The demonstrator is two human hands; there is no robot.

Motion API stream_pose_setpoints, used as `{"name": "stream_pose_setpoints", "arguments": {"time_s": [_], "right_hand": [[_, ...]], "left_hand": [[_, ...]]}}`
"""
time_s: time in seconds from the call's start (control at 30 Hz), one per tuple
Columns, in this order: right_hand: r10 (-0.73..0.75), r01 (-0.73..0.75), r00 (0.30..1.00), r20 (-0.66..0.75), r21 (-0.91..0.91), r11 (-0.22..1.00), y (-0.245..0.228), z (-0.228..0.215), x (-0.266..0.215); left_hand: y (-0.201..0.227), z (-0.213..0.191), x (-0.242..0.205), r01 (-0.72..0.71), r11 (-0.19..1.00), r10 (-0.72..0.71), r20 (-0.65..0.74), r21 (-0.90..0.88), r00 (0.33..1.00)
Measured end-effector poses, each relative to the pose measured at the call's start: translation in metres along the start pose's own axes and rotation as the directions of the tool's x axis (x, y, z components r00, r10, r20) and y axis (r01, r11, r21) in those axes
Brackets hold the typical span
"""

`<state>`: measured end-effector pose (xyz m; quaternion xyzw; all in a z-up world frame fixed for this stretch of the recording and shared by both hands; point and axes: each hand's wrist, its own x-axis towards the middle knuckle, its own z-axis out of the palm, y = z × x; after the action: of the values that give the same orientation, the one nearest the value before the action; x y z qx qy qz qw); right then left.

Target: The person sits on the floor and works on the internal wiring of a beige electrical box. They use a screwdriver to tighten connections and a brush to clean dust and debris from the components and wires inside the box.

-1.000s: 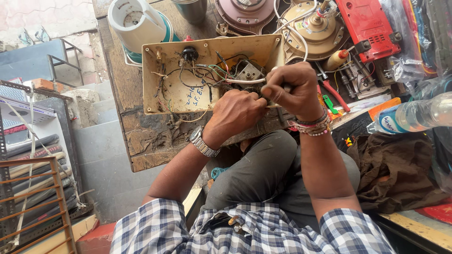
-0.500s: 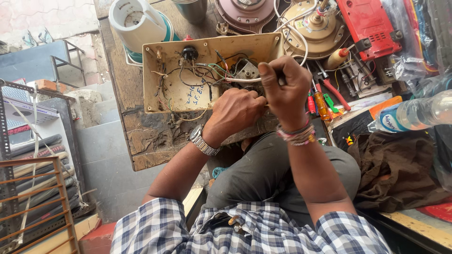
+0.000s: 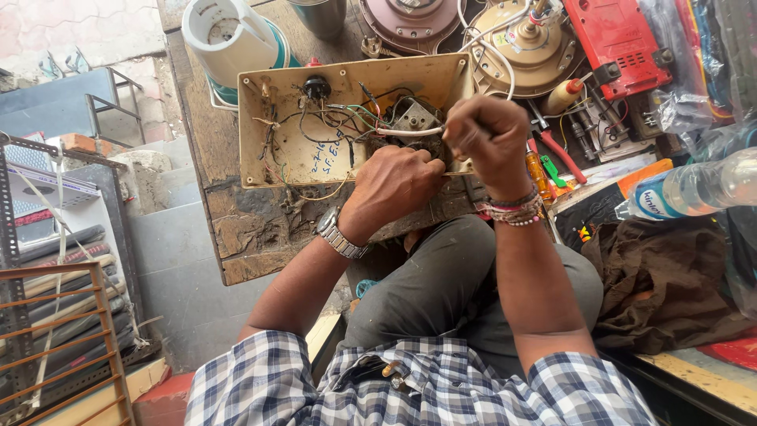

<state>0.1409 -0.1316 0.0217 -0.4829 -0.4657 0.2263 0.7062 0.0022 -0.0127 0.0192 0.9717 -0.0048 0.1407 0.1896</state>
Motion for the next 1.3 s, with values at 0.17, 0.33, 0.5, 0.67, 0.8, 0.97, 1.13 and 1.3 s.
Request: {"name": "stream_pose_setpoints", "arguments": {"time_s": [0.17, 0.33, 0.5, 0.67, 0.8, 0.97, 1.13, 1.3], "right_hand": [[-0.06, -0.011, 0.933, -0.356, -0.196, 0.981, 0.011, 0.018, -0.005], [-0.008, 0.019, 0.991, -0.136, 0.076, 0.997, 0.007, 0.015, -0.012], [-0.014, 0.004, 0.987, -0.163, -0.064, 0.998, 0.007, 0.021, -0.015], [0.045, -0.045, 0.999, -0.008, 0.047, 0.998, -0.001, 0.011, -0.01], [0.061, -0.065, 0.986, -0.157, -0.022, 0.998, -0.003, 0.022, -0.01], [0.034, -0.038, 0.955, -0.293, -0.007, 0.999, 0.002, 0.03, -0.013], [0.075, -0.171, 0.846, 0.528, 0.136, 0.976, -0.005, -0.022, 0.004], [0.029, -0.17, 0.93, 0.366, 0.359, 0.918, 0.005, -0.011, 0.011]], "left_hand": [[-0.001, 0.004, -0.002, 0.008, 0.999, -0.008, 0.001, 0.051, 1.0], [-0.004, 0.007, -0.004, -0.021, 0.998, 0.023, -0.033, 0.057, 0.999], [-0.006, 0.008, -0.003, -0.051, 0.996, 0.054, -0.041, 0.074, 0.998], [-0.007, 0.007, -0.005, -0.077, 0.993, 0.077, -0.002, 0.089, 0.997], [-0.006, 0.006, -0.006, -0.123, 0.983, 0.131, -0.052, 0.139, 0.99], [-0.007, 0.004, -0.008, -0.124, 0.981, 0.129, -0.026, 0.15, 0.991], [-0.018, 0.008, -0.013, -0.178, 0.981, 0.176, 0.032, 0.074, 0.984], [-0.018, 0.006, -0.005, -0.085, 0.994, 0.086, -0.014, 0.061, 0.996]]}}
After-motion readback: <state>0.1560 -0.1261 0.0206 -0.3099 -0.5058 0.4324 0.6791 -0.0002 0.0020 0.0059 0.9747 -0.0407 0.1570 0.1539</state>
